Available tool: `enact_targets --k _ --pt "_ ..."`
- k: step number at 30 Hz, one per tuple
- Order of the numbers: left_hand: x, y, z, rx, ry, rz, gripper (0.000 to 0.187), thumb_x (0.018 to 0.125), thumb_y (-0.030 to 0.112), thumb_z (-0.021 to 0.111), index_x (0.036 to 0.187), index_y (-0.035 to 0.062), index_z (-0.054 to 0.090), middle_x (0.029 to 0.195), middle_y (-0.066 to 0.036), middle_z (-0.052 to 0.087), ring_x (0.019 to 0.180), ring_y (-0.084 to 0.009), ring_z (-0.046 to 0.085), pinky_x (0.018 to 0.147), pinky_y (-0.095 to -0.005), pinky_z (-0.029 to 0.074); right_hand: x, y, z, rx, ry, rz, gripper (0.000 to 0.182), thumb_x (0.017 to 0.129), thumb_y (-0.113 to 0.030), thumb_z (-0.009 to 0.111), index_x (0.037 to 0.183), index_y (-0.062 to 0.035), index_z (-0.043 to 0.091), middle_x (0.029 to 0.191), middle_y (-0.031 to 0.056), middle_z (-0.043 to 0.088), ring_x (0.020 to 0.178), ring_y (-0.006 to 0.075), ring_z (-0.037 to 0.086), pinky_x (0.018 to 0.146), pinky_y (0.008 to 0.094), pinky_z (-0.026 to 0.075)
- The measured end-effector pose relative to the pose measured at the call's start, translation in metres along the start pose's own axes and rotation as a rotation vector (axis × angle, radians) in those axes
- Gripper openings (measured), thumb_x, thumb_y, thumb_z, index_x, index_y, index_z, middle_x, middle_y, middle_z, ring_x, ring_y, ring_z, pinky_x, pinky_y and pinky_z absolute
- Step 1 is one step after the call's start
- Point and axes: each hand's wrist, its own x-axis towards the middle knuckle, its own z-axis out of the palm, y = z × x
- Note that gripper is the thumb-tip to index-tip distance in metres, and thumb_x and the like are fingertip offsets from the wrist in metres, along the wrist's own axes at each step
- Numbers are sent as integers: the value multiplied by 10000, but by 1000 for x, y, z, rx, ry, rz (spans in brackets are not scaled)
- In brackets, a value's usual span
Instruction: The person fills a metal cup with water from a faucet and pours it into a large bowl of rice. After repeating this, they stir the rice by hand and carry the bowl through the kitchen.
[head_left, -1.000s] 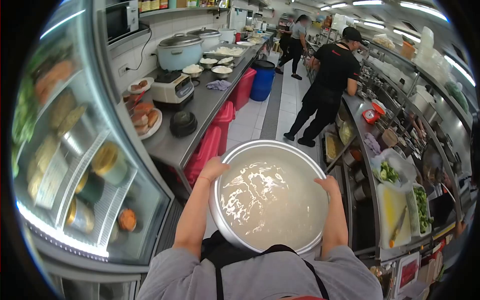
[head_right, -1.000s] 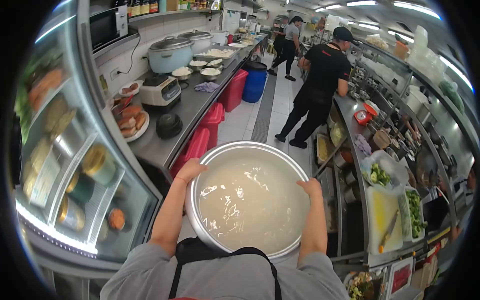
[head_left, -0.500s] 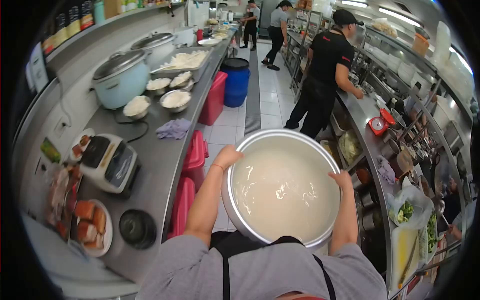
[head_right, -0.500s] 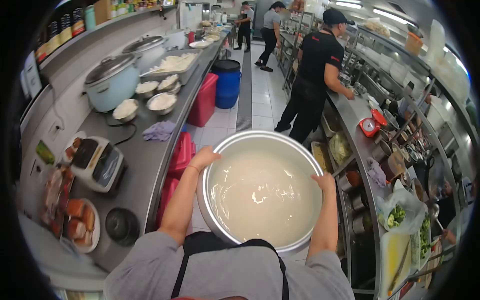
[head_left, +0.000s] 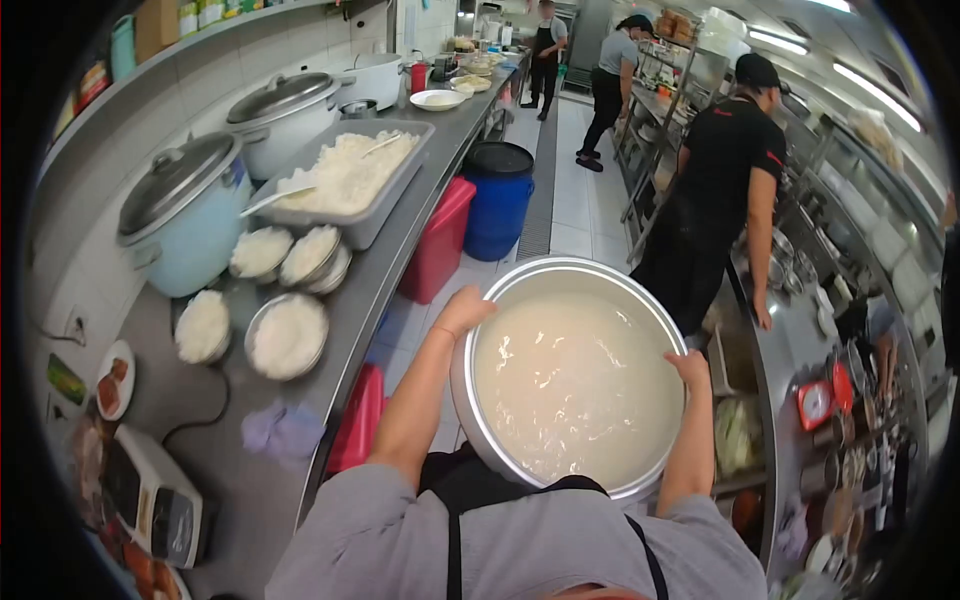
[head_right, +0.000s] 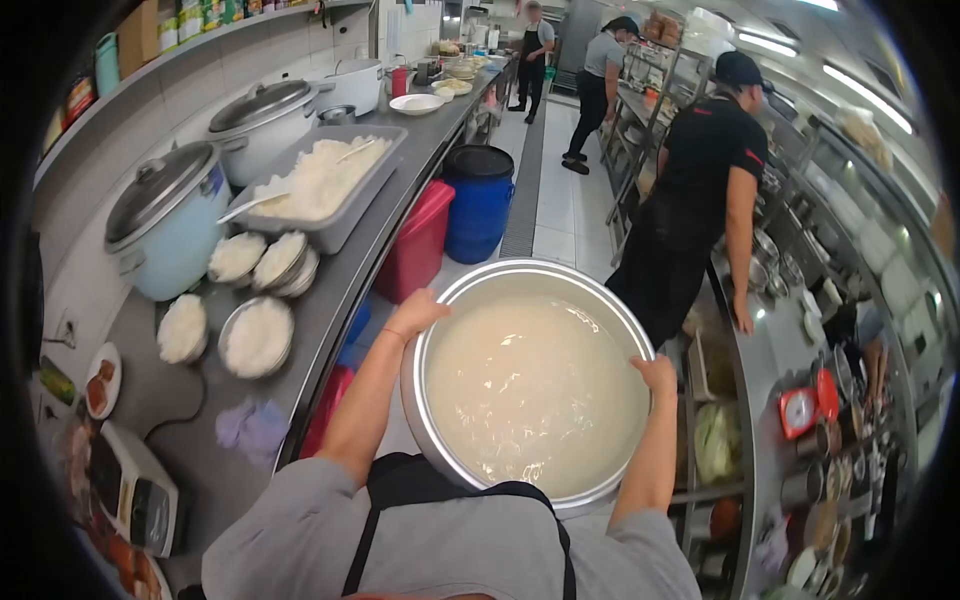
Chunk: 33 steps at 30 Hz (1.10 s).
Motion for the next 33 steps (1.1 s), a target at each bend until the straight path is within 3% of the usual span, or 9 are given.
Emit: enact_targets --k 1,6,9,12,15,25,29,31,33 --pt "23 -3 5 -13 -22 -33 444 626 257 614 877 -110 600 868 -294 588 830 -348 604 763 -358 461 44 14 22 -64 107 -46 717 616 -472 670 1022 104 538 993 264 570 968 345 551 815 391 434" --pt "158 1 -1 -73 -55 -54 474 608 247 629 930 -99 589 905 -293 582 866 -351 594 772 -361 454 160 -58 11 135 -88 86 719 619 -451 676 1034 116 524 1041 275 545 989 351 535 816 385 435" --pt "244 -18 1 13 -38 -57 456 606 237 626 916 -95 593 893 -292 583 869 -350 595 775 -367 453 275 -87 39 -7 90 -100 664 628 -428 674 1008 100 543 993 249 577 938 332 569 783 371 449" --pt "311 -37 9 7 162 -52 423 611 211 622 890 -106 599 872 -296 585 850 -347 603 761 -373 456 352 -164 33 23 -20 -99 659 631 -430 672 1022 86 545 1013 233 577 941 324 572 779 364 452" --pt "366 -50 -5 -174 135 -136 429 622 205 630 906 -112 584 884 -287 588 851 -338 601 762 -366 451 450 -196 52 -65 47 -232 641 638 -434 669 1012 74 558 1012 231 577 955 331 559 802 372 435" --pt "526 -66 -91 -69 331 -248 473 668 213 616 974 -136 524 948 -276 572 882 -340 580 784 -349 434 641 -378 118 37 -47 -394 650 655 -413 674 969 140 537 909 272 591 865 344 591 733 372 449" --pt "574 -75 -124 1 392 -256 477 678 215 606 989 -134 511 952 -275 571 893 -331 578 789 -349 433 677 -445 123 20 -106 -444 630 645 -479 651 926 81 587 912 258 593 906 362 570 773 392 434" --pt "594 -61 -152 -253 316 -315 483 686 210 598 1009 -134 498 976 -271 565 929 -321 567 802 -344 428 692 -487 115 188 -252 -405 645 646 -495 646 924 84 587 896 258 597 898 360 574 765 393 435" --pt "617 -71 -172 -175 384 -304 475 689 205 597 1011 -131 500 986 -267 564 941 -313 564 805 -342 427 729 -524 129 143 -146 -495 655 643 -501 650 928 84 584 908 256 595 904 355 574 769 394 435"
